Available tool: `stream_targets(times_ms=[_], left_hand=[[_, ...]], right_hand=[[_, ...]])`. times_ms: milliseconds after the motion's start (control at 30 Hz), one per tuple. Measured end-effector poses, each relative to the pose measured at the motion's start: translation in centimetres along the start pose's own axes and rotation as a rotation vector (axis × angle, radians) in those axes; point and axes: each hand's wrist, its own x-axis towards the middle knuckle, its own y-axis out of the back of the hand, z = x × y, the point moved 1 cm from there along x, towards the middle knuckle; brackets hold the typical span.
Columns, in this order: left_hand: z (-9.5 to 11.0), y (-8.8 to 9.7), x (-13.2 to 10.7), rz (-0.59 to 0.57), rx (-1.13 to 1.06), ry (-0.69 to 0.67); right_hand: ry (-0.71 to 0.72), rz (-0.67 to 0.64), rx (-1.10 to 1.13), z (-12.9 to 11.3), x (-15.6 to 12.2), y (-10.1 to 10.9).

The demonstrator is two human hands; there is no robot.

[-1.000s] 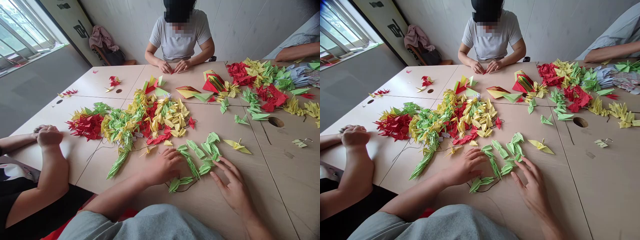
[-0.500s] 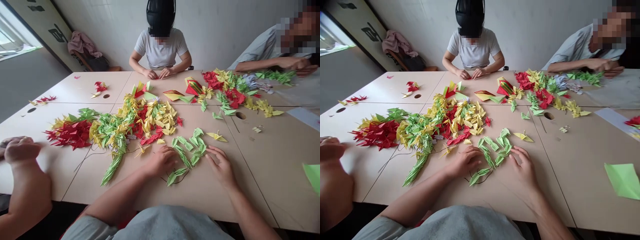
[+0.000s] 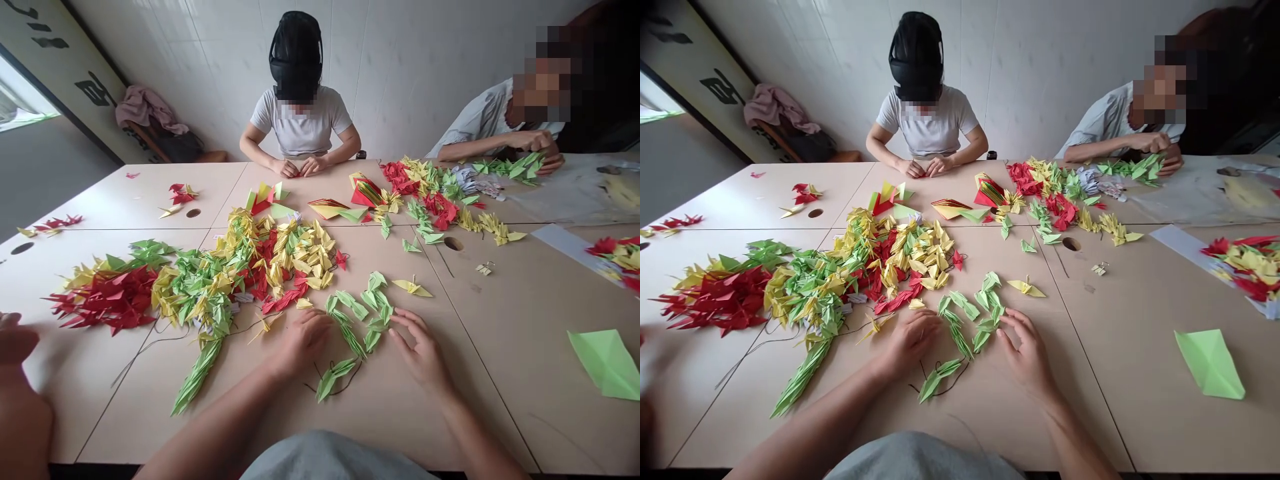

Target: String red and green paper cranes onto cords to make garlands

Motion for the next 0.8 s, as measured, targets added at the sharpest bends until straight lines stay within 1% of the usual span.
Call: stream_targets(times_ms=[67, 200, 300, 400, 500, 567, 600, 633, 667, 700, 767, 800], left_hand=[[0.0, 0.2, 0.5, 0.01, 0.06, -0.027], [-0.1, 0.3, 2.7, -0.019, 0.299, -0.017], [-0.4, 0.3, 4.8, -0.061, 0.395, 0.012], [-0.7, 0.0, 6.8, -0.081, 0.422, 0.027], [-0.5, -0.6, 8.3, -0.115, 0.4, 0.017], [0.9, -0.5, 8.7, -0.122, 0.312, -0.01], [2.2, -0.1, 8.7, -0.122, 0.239, -0.034], [3.9, 0.7, 8.5, -0.115, 0.133, -0.078], [5.7, 1.7, 8.1, -0.14, 0.005, -0.118], [7.7, 2.9, 7.4, -0.242, -0.123, -0.165], [11.5, 5.6, 5.4, -0.506, -0.311, -0.249], [12.9, 6.8, 4.0, -0.546, -0.345, -0.228]], right_hand=[[-0.038, -0.001, 0.067, 0.1, 0.1, 0.2], [-0.203, -0.013, 0.183, 1.1, 0.8, 0.6], [-0.263, -0.001, 0.169, 2.1, 2.1, 0.7], [-0.233, -0.004, 0.079, 2.7, 3.9, 0.5], [-0.088, -0.022, -0.043, 2.4, 5.4, -0.1], [-0.021, -0.051, -0.115, 2.1, 5.9, -0.5], [0.002, -0.075, -0.133, 1.9, 5.9, -0.7], [0.013, -0.085, -0.147, 1.6, 5.8, -0.9], [0.019, -0.085, -0.154, 1.4, 5.6, -1.1], [0.024, -0.071, -0.152, 1.3, 5.4, -1.2], [0.034, -0.028, -0.131, 1.0, 4.9, -1.4], [0.041, -0.009, -0.119, 0.9, 4.8, -1.4]])
